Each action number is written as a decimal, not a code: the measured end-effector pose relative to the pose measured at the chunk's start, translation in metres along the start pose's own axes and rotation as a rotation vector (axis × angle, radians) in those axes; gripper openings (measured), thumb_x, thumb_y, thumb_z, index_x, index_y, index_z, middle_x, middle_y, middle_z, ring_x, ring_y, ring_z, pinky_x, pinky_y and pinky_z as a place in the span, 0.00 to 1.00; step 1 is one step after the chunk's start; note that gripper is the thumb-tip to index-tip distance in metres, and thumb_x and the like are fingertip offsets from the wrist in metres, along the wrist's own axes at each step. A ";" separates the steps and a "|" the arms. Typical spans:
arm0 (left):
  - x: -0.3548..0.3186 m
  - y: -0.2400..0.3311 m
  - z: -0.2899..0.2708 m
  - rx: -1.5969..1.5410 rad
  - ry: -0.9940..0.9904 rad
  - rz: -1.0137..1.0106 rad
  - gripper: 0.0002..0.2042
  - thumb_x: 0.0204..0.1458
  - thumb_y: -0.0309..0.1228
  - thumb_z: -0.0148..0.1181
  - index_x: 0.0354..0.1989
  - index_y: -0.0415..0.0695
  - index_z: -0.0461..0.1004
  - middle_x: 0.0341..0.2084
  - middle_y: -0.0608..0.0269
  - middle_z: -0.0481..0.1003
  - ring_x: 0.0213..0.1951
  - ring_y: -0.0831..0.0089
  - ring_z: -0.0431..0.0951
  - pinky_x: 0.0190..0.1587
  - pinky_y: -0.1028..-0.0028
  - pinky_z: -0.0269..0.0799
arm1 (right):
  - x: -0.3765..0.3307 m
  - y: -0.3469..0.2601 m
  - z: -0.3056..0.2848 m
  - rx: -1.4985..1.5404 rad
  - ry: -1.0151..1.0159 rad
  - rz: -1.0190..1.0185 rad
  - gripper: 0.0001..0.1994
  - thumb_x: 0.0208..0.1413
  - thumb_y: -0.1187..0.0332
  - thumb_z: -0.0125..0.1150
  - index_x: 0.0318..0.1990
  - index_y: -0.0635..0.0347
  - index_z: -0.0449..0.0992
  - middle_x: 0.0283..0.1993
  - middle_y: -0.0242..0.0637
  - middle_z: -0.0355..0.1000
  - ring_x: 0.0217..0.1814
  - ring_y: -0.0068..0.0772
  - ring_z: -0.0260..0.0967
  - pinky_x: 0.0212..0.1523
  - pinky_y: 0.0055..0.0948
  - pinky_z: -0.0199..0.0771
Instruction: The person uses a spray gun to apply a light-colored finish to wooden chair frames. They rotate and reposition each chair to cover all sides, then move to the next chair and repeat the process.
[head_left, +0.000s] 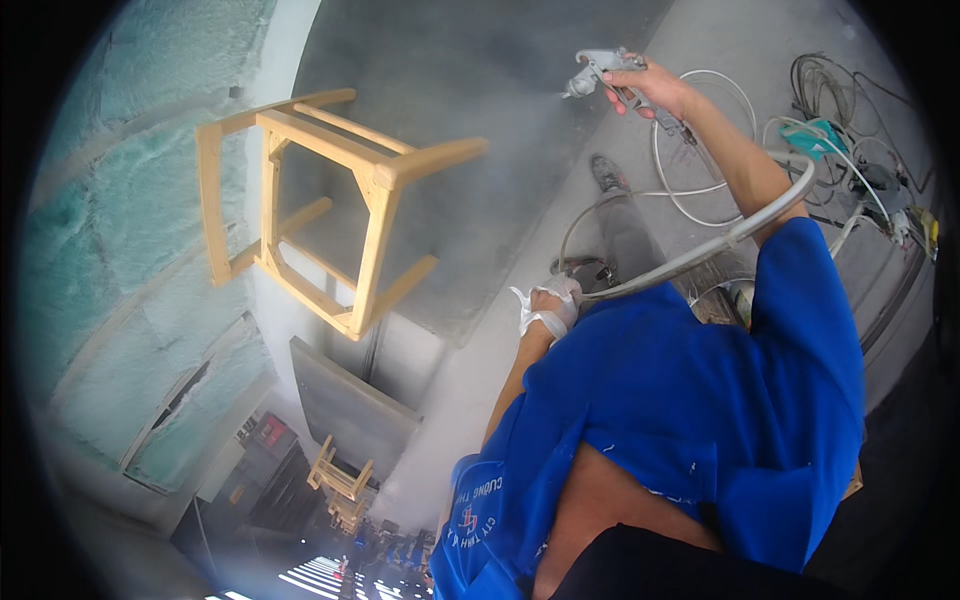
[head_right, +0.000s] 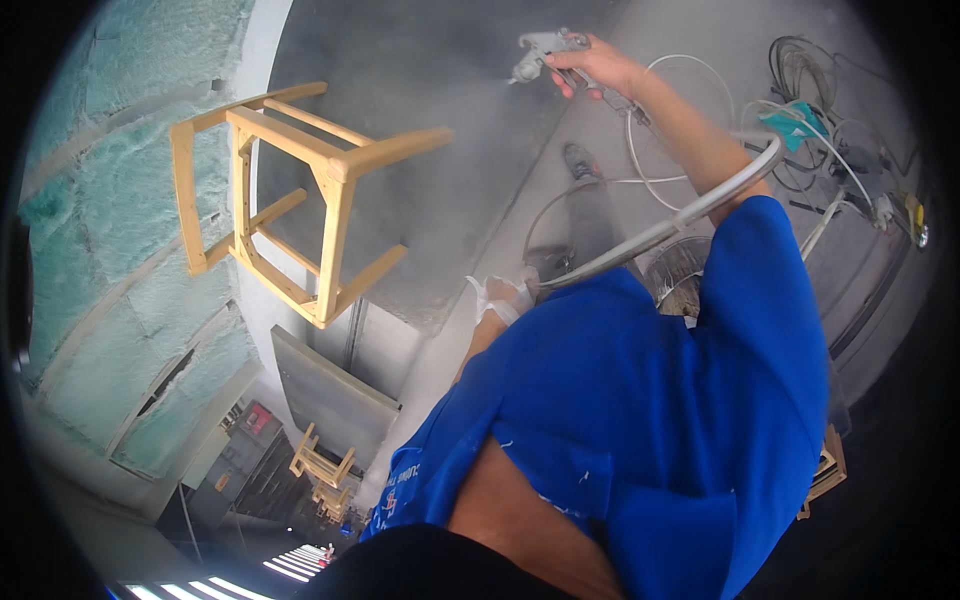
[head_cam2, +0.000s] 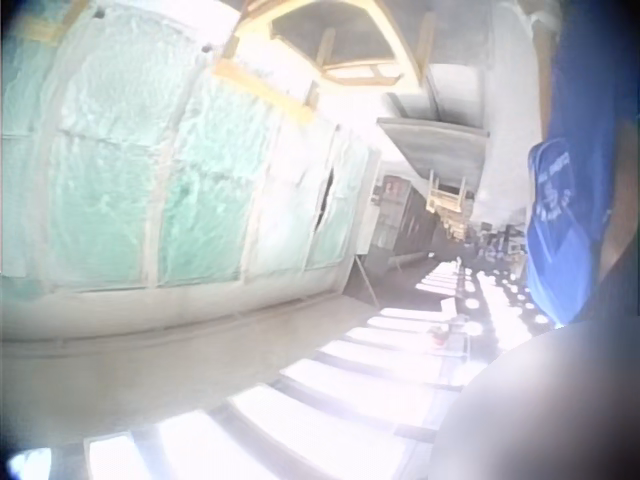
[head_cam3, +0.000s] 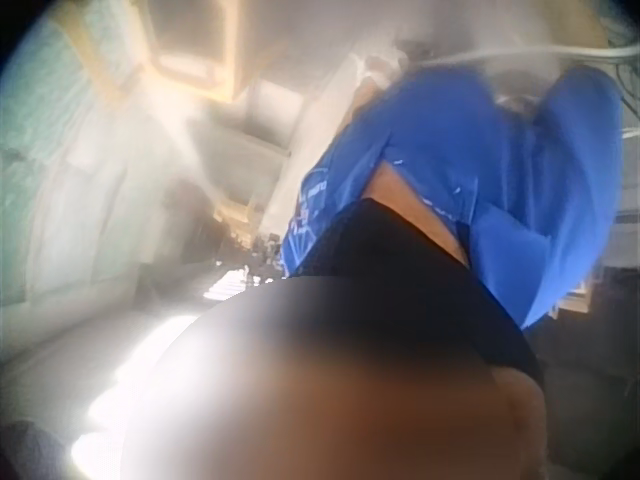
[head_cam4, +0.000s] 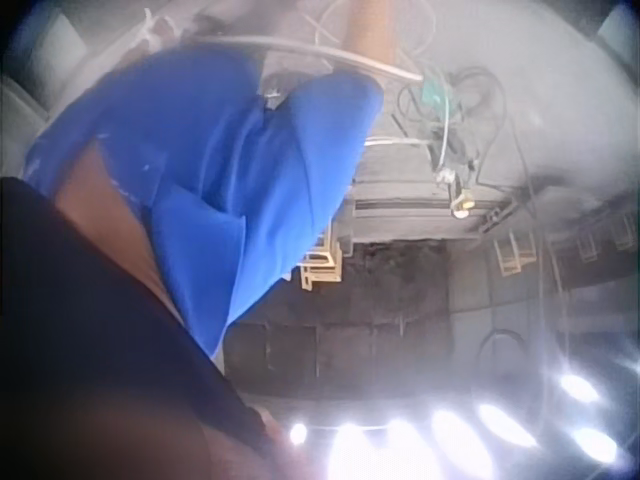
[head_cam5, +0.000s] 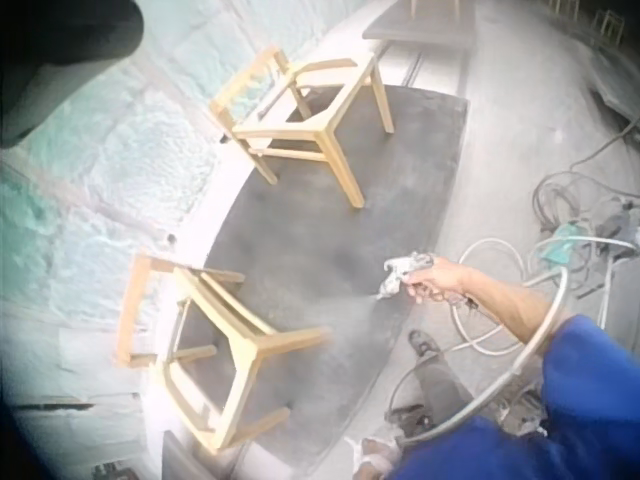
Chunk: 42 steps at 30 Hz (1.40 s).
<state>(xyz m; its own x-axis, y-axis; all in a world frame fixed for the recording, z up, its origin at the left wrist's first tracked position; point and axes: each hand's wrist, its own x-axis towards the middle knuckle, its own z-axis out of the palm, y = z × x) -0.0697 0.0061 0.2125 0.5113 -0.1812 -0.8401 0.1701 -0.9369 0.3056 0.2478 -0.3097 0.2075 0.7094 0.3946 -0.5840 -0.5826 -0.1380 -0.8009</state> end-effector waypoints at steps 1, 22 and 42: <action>0.006 0.009 -0.008 0.015 0.043 -0.013 0.06 0.56 0.32 0.60 0.37 0.53 0.83 0.46 0.56 0.83 0.50 0.52 0.82 0.51 0.53 0.74 | -0.009 -0.018 -0.003 0.017 -0.069 -0.057 0.15 0.64 0.55 0.62 0.50 0.54 0.77 0.31 0.27 0.74 0.29 0.18 0.73 0.17 0.22 0.59; -0.044 0.021 -0.017 -0.223 0.394 -0.133 0.14 0.59 0.42 0.60 0.47 0.52 0.85 0.42 0.53 0.85 0.46 0.47 0.83 0.50 0.51 0.77 | 0.061 -0.282 0.105 -0.632 -0.412 -0.803 0.28 0.62 0.70 0.62 0.71 0.55 0.72 0.57 0.36 0.81 0.33 0.24 0.72 0.38 0.28 0.79; -0.161 -0.096 0.173 -0.050 0.687 -0.077 0.14 0.52 0.38 0.65 0.47 0.56 0.84 0.47 0.58 0.84 0.47 0.52 0.84 0.51 0.53 0.76 | -0.185 -0.026 0.291 -0.364 -0.413 -0.713 0.27 0.62 0.70 0.62 0.70 0.45 0.75 0.48 0.38 0.83 0.45 0.37 0.81 0.41 0.32 0.78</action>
<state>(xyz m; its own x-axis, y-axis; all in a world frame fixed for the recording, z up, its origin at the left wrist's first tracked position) -0.3139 0.0731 0.2405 0.9110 0.1311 -0.3909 0.2573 -0.9216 0.2905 0.0163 -0.1151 0.3754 0.6141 0.7822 0.1054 0.1525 0.0133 -0.9882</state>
